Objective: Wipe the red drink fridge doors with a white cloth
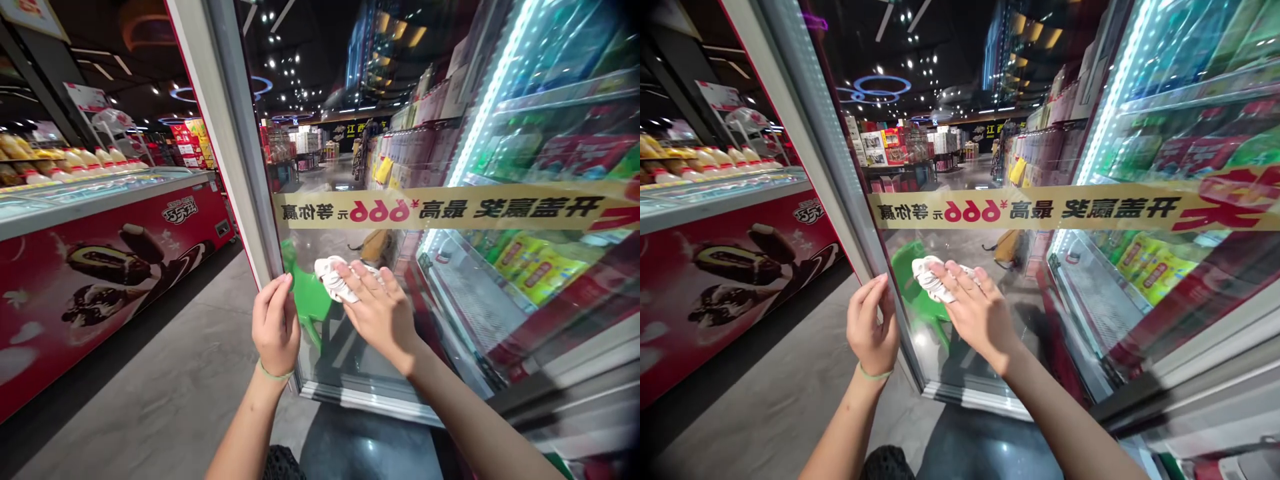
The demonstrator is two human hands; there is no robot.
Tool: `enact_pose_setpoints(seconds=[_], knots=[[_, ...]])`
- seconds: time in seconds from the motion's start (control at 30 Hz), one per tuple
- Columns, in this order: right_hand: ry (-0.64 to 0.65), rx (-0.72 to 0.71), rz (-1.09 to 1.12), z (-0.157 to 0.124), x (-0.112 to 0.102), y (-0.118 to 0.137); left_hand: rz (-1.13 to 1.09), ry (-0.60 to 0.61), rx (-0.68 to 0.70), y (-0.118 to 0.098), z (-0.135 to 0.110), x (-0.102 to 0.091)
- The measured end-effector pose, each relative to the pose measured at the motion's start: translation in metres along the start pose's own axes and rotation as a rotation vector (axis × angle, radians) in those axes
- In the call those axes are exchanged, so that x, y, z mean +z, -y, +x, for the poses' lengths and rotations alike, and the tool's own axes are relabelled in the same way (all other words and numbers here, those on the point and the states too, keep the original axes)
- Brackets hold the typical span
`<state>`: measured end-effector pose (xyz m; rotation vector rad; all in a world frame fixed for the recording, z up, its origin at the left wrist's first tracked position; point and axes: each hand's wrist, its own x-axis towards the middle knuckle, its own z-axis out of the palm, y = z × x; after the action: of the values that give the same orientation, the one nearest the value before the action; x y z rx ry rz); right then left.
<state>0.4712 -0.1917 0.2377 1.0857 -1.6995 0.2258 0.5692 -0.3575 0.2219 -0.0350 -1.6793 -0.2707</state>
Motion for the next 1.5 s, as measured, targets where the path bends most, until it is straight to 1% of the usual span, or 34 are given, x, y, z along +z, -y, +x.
enact_pose_setpoints(seconds=[0.1,0.17,0.23,0.3,0.4,0.5,0.57,0.63,0.7,0.83,0.87,0.93,1.0,1.03,1.1,1.13,1.2,1.23,1.3,1.37,1.4,1.43,1.5], knots=[[-0.041,0.102,-0.005,0.013,0.007,0.009,-0.005,-0.006,-0.021,0.001,0.005,-0.003],[-0.053,0.087,0.001,0.016,0.014,0.019,0.004,-0.003,-0.046,0.003,0.005,-0.005],[-0.033,0.009,0.013,0.009,0.023,0.028,0.025,-0.002,-0.055,0.005,0.003,-0.006],[0.004,-0.050,0.018,-0.005,0.030,0.035,0.038,0.006,-0.051,0.007,0.000,-0.007],[-0.009,-0.013,0.003,-0.018,0.038,0.042,0.024,0.009,-0.049,0.009,-0.005,-0.007],[-0.051,0.077,0.007,-0.017,0.047,0.054,0.016,0.011,-0.065,0.009,-0.010,-0.004],[-0.041,0.062,0.028,-0.019,0.053,0.061,0.015,0.011,-0.067,0.009,-0.012,-0.002],[-0.004,0.009,0.045,-0.027,0.056,0.063,0.011,0.009,-0.064,0.009,-0.015,-0.001],[0.003,0.008,0.048,-0.037,0.052,0.055,0.003,0.015,-0.074,0.007,-0.018,0.001],[-0.035,0.178,-0.032,-0.046,0.034,0.030,-0.020,0.006,-0.086,-0.005,-0.025,0.012],[-0.032,0.195,-0.061,-0.049,0.030,0.025,-0.035,-0.009,-0.082,-0.009,-0.027,0.017],[0.004,0.156,-0.092,-0.059,0.024,0.018,-0.067,-0.035,-0.077,-0.020,-0.030,0.026],[0.029,0.101,-0.085,-0.075,0.021,0.011,-0.082,-0.025,-0.075,-0.030,-0.033,0.034],[0.019,0.105,-0.085,-0.083,0.019,0.008,-0.081,-0.009,-0.071,-0.034,-0.034,0.038],[-0.028,0.193,-0.128,-0.095,0.015,0.001,-0.082,0.020,-0.055,-0.040,-0.037,0.046],[-0.047,0.259,-0.168,-0.098,0.012,-0.001,-0.080,0.026,-0.039,-0.041,-0.039,0.049],[-0.032,0.353,-0.241,-0.099,0.007,-0.006,-0.063,0.029,0.001,-0.040,-0.043,0.054],[-0.011,0.353,-0.258,-0.100,0.005,-0.009,-0.048,0.032,0.027,-0.038,-0.046,0.055],[0.002,0.293,-0.264,-0.107,0.000,-0.019,-0.014,0.052,0.094,-0.032,-0.050,0.058],[-0.022,0.268,-0.274,-0.125,-0.005,-0.037,-0.004,0.068,0.126,-0.027,-0.052,0.059],[-0.039,0.305,-0.288,-0.137,-0.007,-0.049,-0.005,0.077,0.118,-0.026,-0.052,0.060],[-0.053,0.380,-0.310,-0.150,-0.009,-0.061,-0.006,0.083,0.113,-0.025,-0.052,0.061],[-0.083,0.574,-0.338,-0.171,-0.011,-0.078,-0.003,0.101,0.105,-0.026,-0.050,0.063]])
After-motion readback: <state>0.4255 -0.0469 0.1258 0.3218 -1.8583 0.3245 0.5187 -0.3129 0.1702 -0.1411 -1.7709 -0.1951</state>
